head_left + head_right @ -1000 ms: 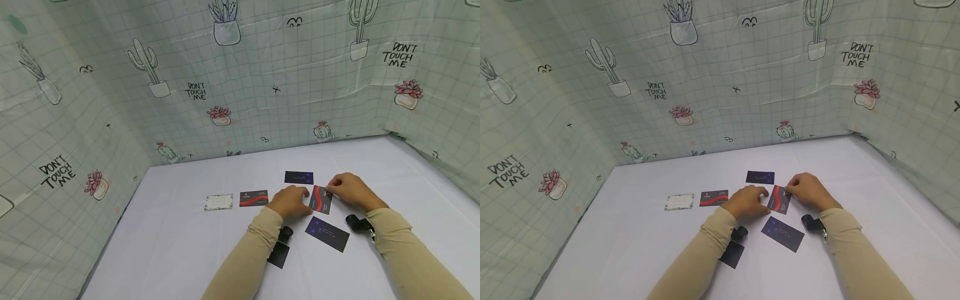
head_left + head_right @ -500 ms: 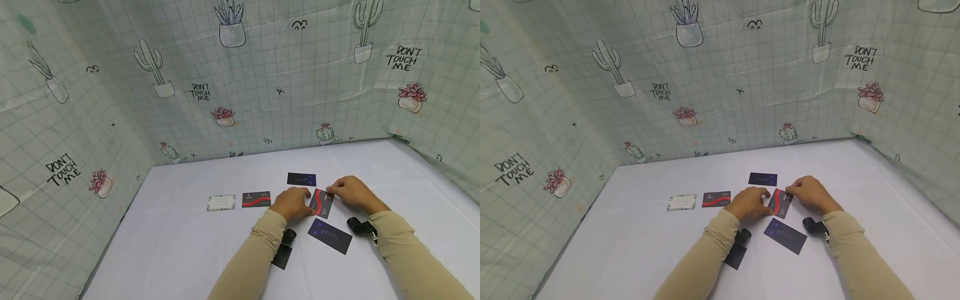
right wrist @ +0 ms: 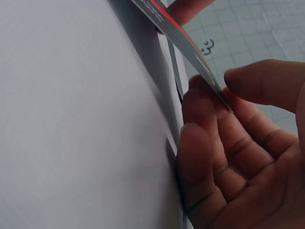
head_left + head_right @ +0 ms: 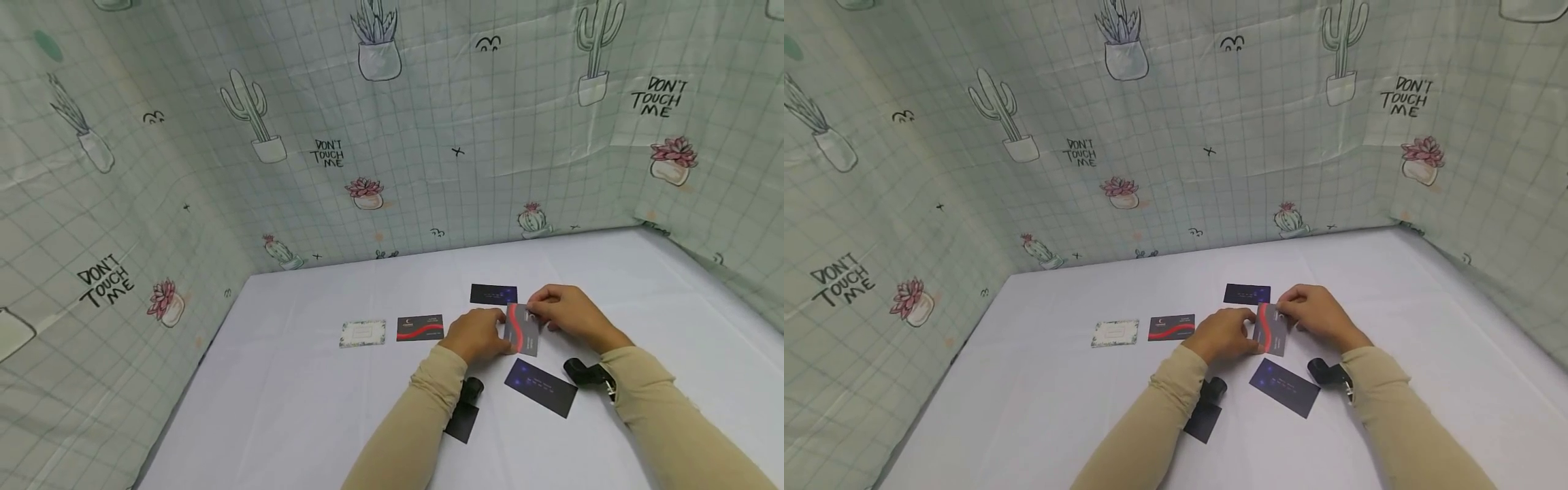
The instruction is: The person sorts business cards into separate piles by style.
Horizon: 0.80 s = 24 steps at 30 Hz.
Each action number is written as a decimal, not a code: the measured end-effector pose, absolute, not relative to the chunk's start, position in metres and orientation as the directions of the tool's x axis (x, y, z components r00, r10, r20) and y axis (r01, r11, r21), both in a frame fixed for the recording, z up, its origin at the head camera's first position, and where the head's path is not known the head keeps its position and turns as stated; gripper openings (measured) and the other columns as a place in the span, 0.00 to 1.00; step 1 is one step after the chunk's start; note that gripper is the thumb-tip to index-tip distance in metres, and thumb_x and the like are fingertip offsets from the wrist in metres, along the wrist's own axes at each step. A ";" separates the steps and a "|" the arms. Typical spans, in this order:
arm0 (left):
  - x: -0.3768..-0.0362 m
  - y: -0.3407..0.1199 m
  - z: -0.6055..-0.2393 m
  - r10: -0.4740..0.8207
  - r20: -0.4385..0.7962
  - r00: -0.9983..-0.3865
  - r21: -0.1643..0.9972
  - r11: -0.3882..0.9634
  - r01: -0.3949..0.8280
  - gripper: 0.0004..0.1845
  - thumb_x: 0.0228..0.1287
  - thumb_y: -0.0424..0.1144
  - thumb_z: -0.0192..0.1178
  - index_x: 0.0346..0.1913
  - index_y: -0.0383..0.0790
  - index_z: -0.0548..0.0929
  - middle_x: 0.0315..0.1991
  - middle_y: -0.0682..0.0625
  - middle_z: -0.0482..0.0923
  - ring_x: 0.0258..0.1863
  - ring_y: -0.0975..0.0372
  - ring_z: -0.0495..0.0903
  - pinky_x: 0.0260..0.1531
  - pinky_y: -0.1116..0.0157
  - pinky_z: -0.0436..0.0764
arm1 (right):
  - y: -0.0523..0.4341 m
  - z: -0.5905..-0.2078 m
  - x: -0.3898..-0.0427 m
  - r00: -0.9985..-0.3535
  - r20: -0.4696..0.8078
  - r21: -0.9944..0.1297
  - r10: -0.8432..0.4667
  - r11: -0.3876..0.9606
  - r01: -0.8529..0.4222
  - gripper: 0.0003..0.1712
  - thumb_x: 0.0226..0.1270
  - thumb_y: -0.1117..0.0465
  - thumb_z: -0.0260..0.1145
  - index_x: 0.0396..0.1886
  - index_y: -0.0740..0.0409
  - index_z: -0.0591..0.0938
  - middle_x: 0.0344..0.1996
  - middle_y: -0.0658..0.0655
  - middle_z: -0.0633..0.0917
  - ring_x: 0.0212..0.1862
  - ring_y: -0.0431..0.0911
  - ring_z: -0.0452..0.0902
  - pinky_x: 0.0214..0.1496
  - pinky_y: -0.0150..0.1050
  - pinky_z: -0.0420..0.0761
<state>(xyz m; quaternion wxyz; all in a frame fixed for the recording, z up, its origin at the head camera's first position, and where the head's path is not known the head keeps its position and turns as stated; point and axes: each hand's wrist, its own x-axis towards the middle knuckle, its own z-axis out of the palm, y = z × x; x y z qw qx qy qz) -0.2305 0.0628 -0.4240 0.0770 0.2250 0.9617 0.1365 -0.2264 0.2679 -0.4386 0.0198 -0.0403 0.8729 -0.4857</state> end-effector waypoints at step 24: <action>-0.227 0.044 -0.432 0.379 0.055 -0.924 0.456 0.814 0.361 0.27 0.56 0.44 0.74 0.57 0.41 0.78 0.28 0.56 0.78 0.25 0.67 0.75 0.29 0.67 0.74 | 0.242 -0.441 -0.223 -0.996 0.080 -0.917 -0.034 0.389 -0.087 0.21 0.73 0.63 0.62 0.57 0.75 0.73 0.36 0.62 0.89 0.30 0.46 0.86 0.36 0.32 0.79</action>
